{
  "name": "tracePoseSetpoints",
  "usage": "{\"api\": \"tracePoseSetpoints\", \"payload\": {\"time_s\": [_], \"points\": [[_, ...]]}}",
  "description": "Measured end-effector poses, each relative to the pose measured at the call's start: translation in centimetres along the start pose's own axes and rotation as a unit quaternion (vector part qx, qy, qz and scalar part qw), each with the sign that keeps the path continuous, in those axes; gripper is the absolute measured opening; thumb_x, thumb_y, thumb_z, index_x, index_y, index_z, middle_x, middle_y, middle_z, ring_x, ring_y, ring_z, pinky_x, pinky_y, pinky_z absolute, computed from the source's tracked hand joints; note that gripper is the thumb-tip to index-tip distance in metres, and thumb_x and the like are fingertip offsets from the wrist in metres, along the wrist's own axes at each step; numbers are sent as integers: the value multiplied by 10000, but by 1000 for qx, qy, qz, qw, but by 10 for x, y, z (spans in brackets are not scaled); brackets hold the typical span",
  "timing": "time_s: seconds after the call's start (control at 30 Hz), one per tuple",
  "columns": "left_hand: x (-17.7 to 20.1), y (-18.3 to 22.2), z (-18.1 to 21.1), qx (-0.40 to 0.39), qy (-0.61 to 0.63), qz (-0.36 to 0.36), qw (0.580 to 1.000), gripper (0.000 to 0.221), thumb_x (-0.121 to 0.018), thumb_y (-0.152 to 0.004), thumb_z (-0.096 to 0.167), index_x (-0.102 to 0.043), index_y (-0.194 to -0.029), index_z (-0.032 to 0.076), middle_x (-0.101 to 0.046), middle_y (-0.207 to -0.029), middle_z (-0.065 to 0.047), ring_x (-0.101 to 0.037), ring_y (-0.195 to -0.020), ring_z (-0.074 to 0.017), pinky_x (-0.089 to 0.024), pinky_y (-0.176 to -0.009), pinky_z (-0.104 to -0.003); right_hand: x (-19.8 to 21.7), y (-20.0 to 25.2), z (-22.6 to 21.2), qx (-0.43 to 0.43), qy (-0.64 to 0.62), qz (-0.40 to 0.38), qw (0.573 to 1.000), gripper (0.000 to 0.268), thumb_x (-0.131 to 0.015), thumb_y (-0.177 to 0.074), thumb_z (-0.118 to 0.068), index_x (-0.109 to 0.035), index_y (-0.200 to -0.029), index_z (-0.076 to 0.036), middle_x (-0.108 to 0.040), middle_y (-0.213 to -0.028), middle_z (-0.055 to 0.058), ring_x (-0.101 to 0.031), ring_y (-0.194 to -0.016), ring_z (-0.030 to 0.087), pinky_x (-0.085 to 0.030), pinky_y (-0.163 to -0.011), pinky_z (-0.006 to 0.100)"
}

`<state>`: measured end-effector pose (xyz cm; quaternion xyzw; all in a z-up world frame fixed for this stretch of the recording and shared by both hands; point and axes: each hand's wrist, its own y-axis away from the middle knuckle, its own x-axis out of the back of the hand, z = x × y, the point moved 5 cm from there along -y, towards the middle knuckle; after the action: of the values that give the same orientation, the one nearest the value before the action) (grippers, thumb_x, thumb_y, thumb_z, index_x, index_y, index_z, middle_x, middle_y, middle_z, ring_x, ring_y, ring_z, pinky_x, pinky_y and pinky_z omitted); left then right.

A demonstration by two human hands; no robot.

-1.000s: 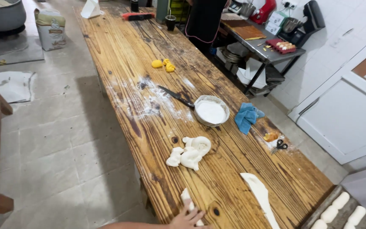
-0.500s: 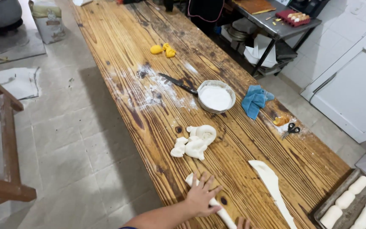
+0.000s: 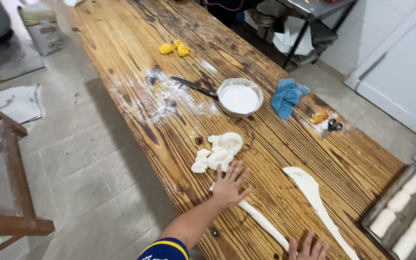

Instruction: Stretching dough into a rope, cutting it into segments, and placing them on a baking tray

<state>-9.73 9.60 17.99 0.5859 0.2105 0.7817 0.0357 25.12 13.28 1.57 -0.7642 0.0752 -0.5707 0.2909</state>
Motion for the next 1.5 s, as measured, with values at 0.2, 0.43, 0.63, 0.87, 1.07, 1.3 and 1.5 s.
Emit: {"api": "tracePoseSetpoints", "payload": {"time_s": [0.2,0.43,0.63,0.87,1.07,1.3,1.5], "points": [[-67,114,-36,-43,79,-64,994,802,-176,-952,703,-122,-1647,307,-79,-1725,27,29,-1587,-254,100,-1182,-700,-48,138,61,162,54,132,977,312,-519,-976,-335,-765,-977,-143,-706,-947,135,-544,-634,389,-553,-839,594],[-90,37,-47,-174,-157,346,909,781,-326,-967,702,-251,-1640,313,-202,-1724,-6,-150,-1597,-243,-79,-1238,-593,112,53,-9,9,182,-157,971,675,-329,-957,-743,-317,-1580,-483,-288,-1659,-173,-198,-1564,100,-114,-1235,501],[-67,-44,-30,-67,-41,217,973,745,-308,-1037,571,-178,-1678,214,-183,-1719,-186,-124,-1603,-332,-65,-1251,-636,105,-2,-14,-150,137,-412,888,696,-159,-1046,-615,-60,-1672,-329,-84,-1744,30,-53,-1601,250,52,-1196,710],[-107,97,-44,-145,-56,190,969,748,-377,-975,620,-373,-1628,255,-401,-1654,-78,-346,-1530,-339,-140,-1190,-720,182,92,-39,-59,88,-317,943,681,-325,-1032,-586,-314,-1606,-219,-403,-1607,19,-284,-1517,214,-2,-1163,742],[-106,149,-49,-170,-203,290,920,635,-485,-1003,547,-621,-1543,243,-673,-1450,-58,-622,-1325,-285,-319,-1167,-604,220,80,-10,-58,-4,-293,954,594,-538,-917,-167,-485,-1508,-154,-549,-1414,69,-487,-1338,307,-221,-1218,588],[-95,118,-37,-190,-154,299,922,546,-531,-1052,395,-622,-1542,173,-619,-1533,-123,-568,-1393,-317,-353,-1163,-559,208,45,110,66,38,-473,878,255,-643,-913,-301,-702,-1159,-274,-665,-1303,-61,-484,-1356,259,-191,-1265,518],[-100,113,-65,-222,-74,154,960,585,-454,-1047,374,-459,-1601,187,-535,-1555,-95,-524,-1352,-338,-264,-1183,-604,244,54,190,-256,182,-370,874,724,-356,-921,-3,-180,-1623,-15,-111,-1722,168,-56,-1584,333,-34,-1237,629]]}}
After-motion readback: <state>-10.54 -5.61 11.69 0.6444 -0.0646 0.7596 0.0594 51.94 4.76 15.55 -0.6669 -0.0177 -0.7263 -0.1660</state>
